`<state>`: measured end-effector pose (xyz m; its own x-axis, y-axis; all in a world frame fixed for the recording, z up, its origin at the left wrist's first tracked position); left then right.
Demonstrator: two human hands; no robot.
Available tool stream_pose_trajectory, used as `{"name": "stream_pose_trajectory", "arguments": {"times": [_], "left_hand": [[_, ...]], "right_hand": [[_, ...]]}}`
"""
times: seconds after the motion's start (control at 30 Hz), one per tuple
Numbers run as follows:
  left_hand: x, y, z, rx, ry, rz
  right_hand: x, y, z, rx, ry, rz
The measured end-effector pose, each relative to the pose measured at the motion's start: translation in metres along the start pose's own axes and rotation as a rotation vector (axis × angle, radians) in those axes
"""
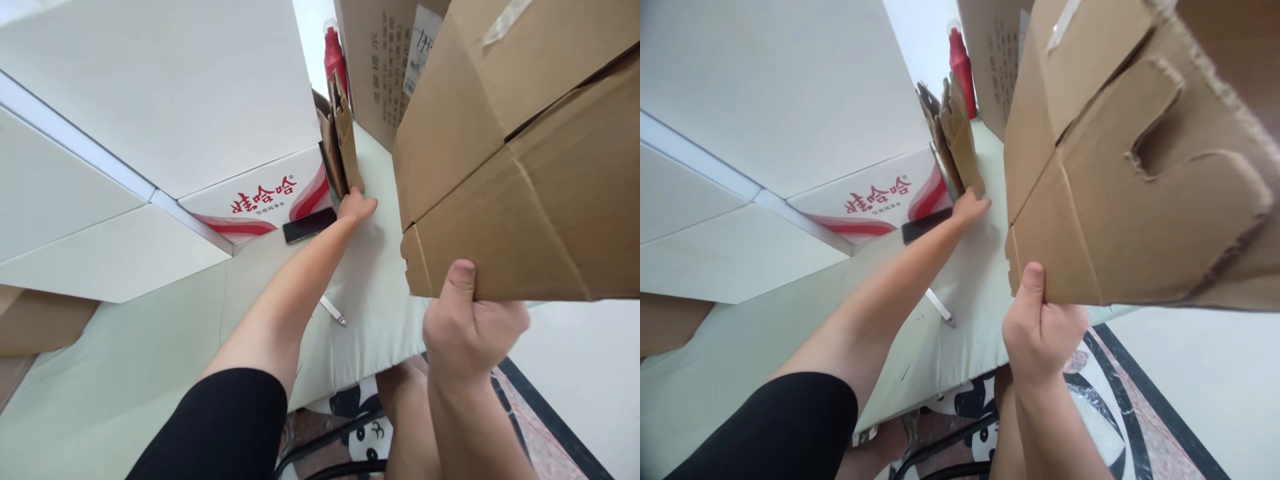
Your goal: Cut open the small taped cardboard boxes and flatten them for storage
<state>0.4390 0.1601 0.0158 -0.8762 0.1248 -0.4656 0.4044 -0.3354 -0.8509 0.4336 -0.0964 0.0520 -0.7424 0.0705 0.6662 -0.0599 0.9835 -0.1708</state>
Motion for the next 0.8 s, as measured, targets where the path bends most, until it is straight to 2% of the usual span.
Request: {"name": "stream_pose_trajectory", "arguments": {"times": [0.07, 0.17, 0.27, 0.47, 0.57, 0.67, 0.73, 0.8], "left_hand": [[0.003, -0.002, 0.001, 0.020, -0.004, 0.035], [0.007, -0.003, 0.003, 0.038, 0.001, 0.078], [0.010, -0.003, 0.004, 0.049, -0.003, 0.118], [0.009, -0.011, 0.005, 0.110, 0.004, 0.216], [0.012, -0.017, 0.016, 0.135, 0.044, 0.259], [0.033, -0.024, 0.052, 0.139, 0.134, 0.337], [0.061, -0.030, 0.093, 0.280, 0.233, 0.484], [0.100, -0.040, 0.142, 0.421, 0.244, 0.586]], "right_hand": [[-0.007, 0.008, -0.004, 0.077, 0.011, 0.002], [-0.020, 0.036, -0.012, 0.140, 0.058, -0.044], [-0.029, 0.078, -0.025, 0.210, 0.066, -0.116], [-0.044, 0.168, -0.065, 0.434, -0.031, -0.148], [-0.052, 0.207, -0.075, 0.557, -0.123, -0.166], [-0.065, 0.239, -0.079, 0.649, -0.194, -0.166], [-0.077, 0.255, -0.080, 0.722, -0.184, -0.157], [-0.090, 0.265, -0.080, 0.799, -0.165, -0.144]]}}
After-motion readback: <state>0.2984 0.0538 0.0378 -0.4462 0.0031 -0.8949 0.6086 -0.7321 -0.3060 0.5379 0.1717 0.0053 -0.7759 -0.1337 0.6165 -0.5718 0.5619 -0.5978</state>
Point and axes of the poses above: each hand's wrist, its own z-axis away from the middle knuckle, its own y-axis out of the palm, x = y × z, the point moved 2 cm from there along -z, towards the middle knuckle, and after that the axes turned 10 degrees about -y, right-handed, at the moved point
